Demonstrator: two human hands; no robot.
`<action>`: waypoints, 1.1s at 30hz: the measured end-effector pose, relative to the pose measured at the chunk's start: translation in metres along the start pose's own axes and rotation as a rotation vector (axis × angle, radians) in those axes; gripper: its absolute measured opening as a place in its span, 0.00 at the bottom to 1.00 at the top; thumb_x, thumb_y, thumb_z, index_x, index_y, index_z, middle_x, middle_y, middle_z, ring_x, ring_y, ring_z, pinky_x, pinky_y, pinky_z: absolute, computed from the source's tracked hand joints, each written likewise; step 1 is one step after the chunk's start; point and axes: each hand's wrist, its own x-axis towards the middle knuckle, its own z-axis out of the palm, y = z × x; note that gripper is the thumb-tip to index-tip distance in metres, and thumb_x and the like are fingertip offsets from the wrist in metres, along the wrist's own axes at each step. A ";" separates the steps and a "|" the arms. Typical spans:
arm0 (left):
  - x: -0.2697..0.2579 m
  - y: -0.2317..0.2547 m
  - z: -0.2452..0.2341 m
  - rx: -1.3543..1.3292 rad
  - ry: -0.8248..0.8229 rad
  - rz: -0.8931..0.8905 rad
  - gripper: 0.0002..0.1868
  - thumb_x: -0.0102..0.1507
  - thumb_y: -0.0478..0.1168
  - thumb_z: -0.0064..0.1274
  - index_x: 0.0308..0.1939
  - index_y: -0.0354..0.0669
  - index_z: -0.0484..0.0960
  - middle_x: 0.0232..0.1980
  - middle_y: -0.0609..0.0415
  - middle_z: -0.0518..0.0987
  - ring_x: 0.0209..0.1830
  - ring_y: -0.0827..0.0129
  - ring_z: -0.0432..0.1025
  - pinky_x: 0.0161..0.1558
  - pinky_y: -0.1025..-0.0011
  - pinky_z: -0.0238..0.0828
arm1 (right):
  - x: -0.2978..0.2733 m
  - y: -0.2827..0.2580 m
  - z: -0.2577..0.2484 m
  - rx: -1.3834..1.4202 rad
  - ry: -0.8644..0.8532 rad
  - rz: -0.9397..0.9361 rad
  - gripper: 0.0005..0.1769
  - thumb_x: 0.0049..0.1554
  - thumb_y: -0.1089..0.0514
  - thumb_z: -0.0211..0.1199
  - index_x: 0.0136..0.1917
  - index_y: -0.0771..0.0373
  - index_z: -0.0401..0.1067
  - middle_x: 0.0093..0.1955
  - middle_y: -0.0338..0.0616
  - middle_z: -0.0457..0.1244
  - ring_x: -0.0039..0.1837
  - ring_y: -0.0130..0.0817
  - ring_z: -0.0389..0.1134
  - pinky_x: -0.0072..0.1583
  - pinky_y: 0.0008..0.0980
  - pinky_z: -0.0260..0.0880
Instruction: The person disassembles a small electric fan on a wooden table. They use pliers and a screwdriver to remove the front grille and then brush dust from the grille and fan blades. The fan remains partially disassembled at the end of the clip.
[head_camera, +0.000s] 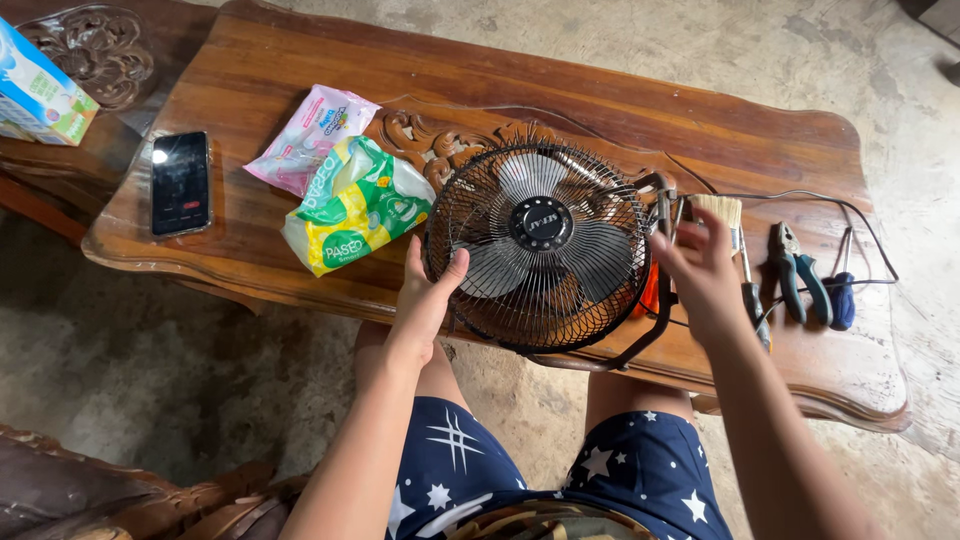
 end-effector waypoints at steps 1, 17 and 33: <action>0.000 0.001 0.001 0.002 -0.004 -0.014 0.63 0.55 0.62 0.62 0.81 0.42 0.40 0.78 0.46 0.62 0.77 0.60 0.59 0.72 0.61 0.52 | -0.017 0.007 -0.002 0.062 -0.013 0.007 0.45 0.55 0.47 0.68 0.77 0.61 0.49 0.68 0.53 0.59 0.61 0.35 0.67 0.57 0.30 0.74; -0.050 0.030 0.084 1.290 -0.331 1.038 0.35 0.65 0.61 0.59 0.72 0.55 0.69 0.78 0.54 0.60 0.84 0.51 0.52 0.82 0.40 0.34 | -0.058 0.036 0.018 0.389 -0.028 0.007 0.22 0.68 0.56 0.52 0.72 0.67 0.64 0.38 0.32 0.58 0.33 0.20 0.56 0.37 0.23 0.62; -0.030 0.018 0.092 1.303 -0.355 1.225 0.41 0.59 0.66 0.60 0.73 0.73 0.61 0.79 0.59 0.56 0.78 0.47 0.54 0.73 0.32 0.45 | -0.062 0.037 0.008 0.425 -0.047 0.093 0.19 0.66 0.55 0.53 0.67 0.65 0.68 0.43 0.34 0.61 0.37 0.21 0.61 0.40 0.24 0.67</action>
